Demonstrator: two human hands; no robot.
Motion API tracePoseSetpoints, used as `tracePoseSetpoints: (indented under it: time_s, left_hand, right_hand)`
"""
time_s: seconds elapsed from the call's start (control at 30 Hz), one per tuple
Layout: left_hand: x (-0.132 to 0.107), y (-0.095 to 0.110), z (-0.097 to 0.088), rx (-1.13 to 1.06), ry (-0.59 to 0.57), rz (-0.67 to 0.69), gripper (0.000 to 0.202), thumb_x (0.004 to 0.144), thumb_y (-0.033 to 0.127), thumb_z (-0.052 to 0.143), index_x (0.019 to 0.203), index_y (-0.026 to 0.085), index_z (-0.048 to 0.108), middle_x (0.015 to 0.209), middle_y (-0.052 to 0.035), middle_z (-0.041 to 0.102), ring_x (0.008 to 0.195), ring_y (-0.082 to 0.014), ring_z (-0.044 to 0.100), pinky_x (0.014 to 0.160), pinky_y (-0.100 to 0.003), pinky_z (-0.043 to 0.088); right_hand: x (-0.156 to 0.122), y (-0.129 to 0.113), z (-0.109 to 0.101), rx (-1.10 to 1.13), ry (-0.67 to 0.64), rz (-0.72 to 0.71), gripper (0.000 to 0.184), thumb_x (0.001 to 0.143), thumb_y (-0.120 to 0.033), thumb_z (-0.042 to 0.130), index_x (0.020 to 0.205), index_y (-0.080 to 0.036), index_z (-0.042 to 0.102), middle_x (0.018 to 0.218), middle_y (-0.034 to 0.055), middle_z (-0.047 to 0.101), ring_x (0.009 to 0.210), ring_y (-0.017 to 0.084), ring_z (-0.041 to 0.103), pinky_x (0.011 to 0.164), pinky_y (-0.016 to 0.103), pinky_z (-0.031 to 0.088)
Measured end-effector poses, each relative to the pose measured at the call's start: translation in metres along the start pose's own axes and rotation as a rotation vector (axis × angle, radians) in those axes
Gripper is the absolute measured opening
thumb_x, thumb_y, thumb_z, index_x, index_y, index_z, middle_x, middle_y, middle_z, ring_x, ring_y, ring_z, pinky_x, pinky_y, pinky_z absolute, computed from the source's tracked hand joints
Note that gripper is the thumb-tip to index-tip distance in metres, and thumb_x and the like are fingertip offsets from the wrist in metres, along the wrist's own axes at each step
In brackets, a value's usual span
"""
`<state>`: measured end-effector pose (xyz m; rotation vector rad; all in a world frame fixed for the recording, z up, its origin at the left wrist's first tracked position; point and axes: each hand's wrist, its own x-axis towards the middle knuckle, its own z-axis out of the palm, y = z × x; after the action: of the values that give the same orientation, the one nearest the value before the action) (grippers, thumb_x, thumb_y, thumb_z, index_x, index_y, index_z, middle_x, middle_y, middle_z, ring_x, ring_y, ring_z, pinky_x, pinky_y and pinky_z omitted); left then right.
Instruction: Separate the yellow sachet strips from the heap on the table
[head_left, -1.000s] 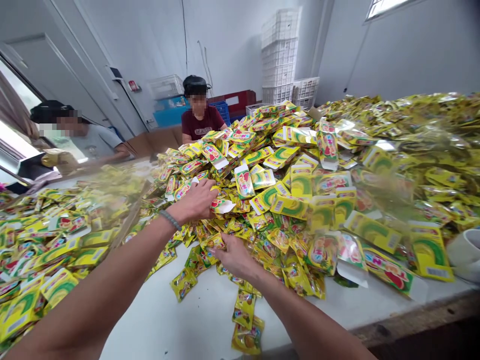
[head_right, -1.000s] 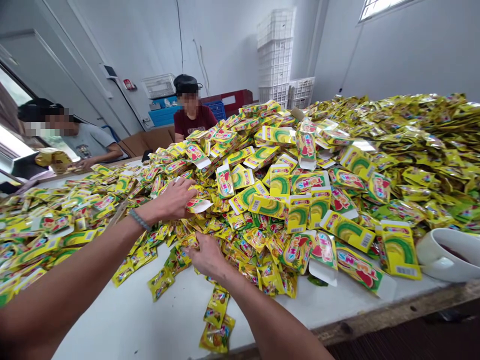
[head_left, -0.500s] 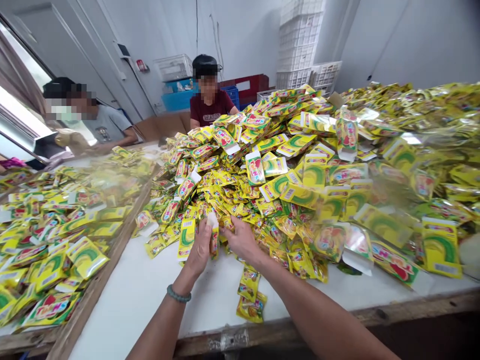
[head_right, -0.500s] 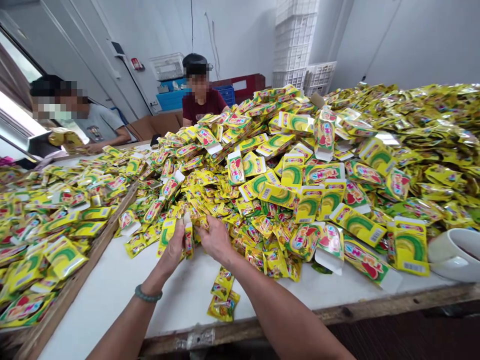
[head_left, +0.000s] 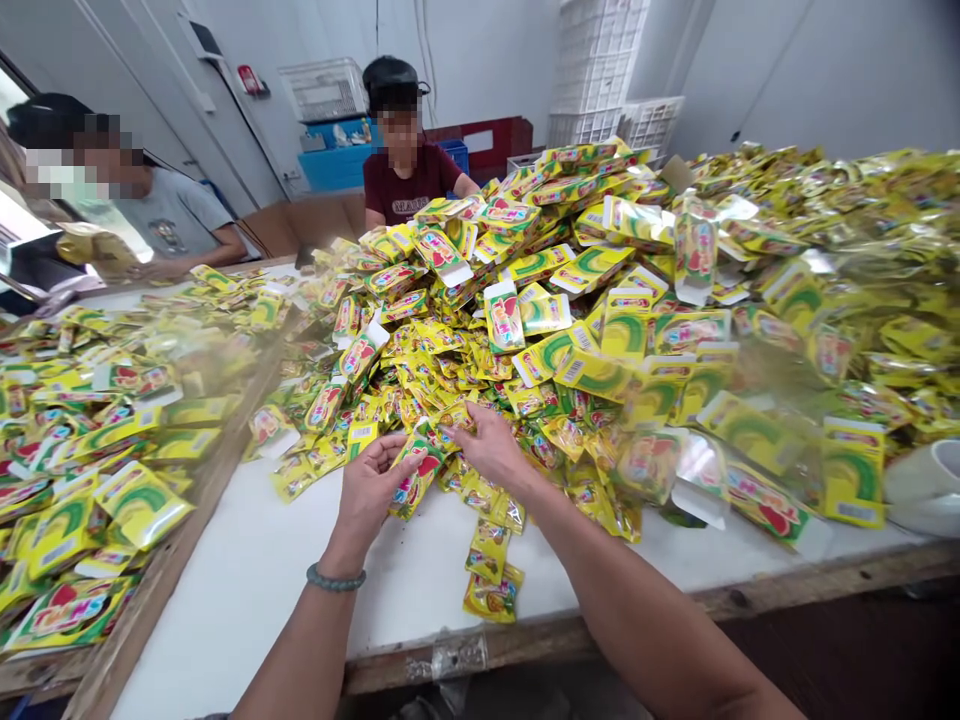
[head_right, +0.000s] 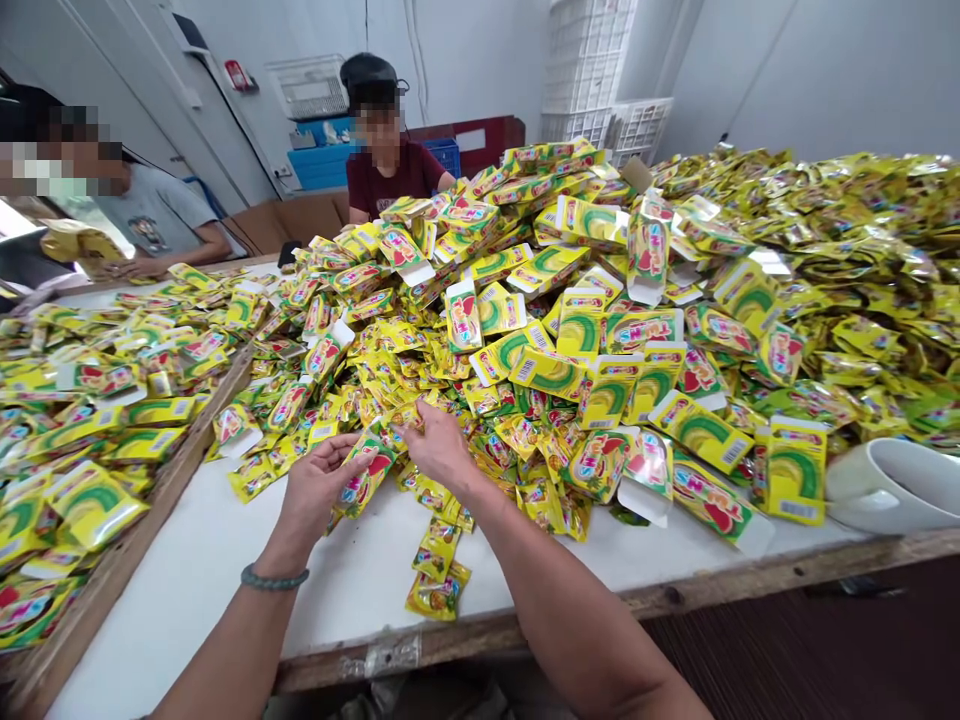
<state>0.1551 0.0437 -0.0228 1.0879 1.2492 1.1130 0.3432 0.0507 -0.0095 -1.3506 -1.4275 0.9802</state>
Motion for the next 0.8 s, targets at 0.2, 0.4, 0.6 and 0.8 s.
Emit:
tracePoseSetpoints:
  time_s: [0.2, 0.4, 0.6, 0.8]
  left_hand:
    - [-0.002, -0.003, -0.002, 0.066, -0.109, 0.0, 0.047, 0.052, 0.032, 0.091, 0.091, 0.015, 0.072, 0.085, -0.0048, 0.075, 0.075, -0.0185, 0.069, 0.072, -0.029, 0.055]
    - [-0.005, 0.003, 0.002, -0.01, -0.282, -0.207, 0.051, 0.054, 0.028, 0.091, 0.1, 0.017, 0.071, 0.084, -0.0026, 0.077, 0.068, -0.0167, 0.07, 0.065, -0.025, 0.054]
    - [-0.007, 0.012, 0.0, -0.103, -0.252, -0.286, 0.049, 0.051, 0.027, 0.093, 0.094, 0.015, 0.071, 0.077, -0.0025, 0.077, 0.061, -0.015, 0.069, 0.059, -0.023, 0.054]
    - [-0.004, 0.006, -0.002, -0.165, -0.175, -0.254, 0.051, 0.049, 0.028, 0.093, 0.093, 0.016, 0.071, 0.072, -0.0003, 0.076, 0.058, -0.0146, 0.069, 0.058, -0.023, 0.055]
  right_hand:
    - [-0.002, -0.002, -0.004, -0.181, -0.217, 0.004, 0.005, 0.078, -0.022, 0.065, 0.079, -0.018, 0.067, 0.077, -0.0005, 0.065, 0.075, 0.016, 0.058, 0.069, 0.025, 0.041]
    - [-0.001, 0.007, 0.005, -0.184, -0.156, -0.126, 0.014, 0.08, -0.021, 0.065, 0.093, -0.018, 0.065, 0.094, 0.0028, 0.064, 0.088, 0.017, 0.058, 0.078, 0.027, 0.042]
    - [-0.001, 0.011, 0.01, -0.169, -0.026, -0.258, 0.012, 0.077, -0.018, 0.066, 0.089, -0.018, 0.064, 0.087, 0.0019, 0.065, 0.081, 0.016, 0.058, 0.076, 0.026, 0.043]
    - [-0.006, 0.002, 0.012, -0.122, -0.052, -0.151, 0.017, 0.077, -0.022, 0.07, 0.093, -0.019, 0.068, 0.089, 0.0013, 0.069, 0.083, 0.017, 0.062, 0.075, 0.026, 0.044]
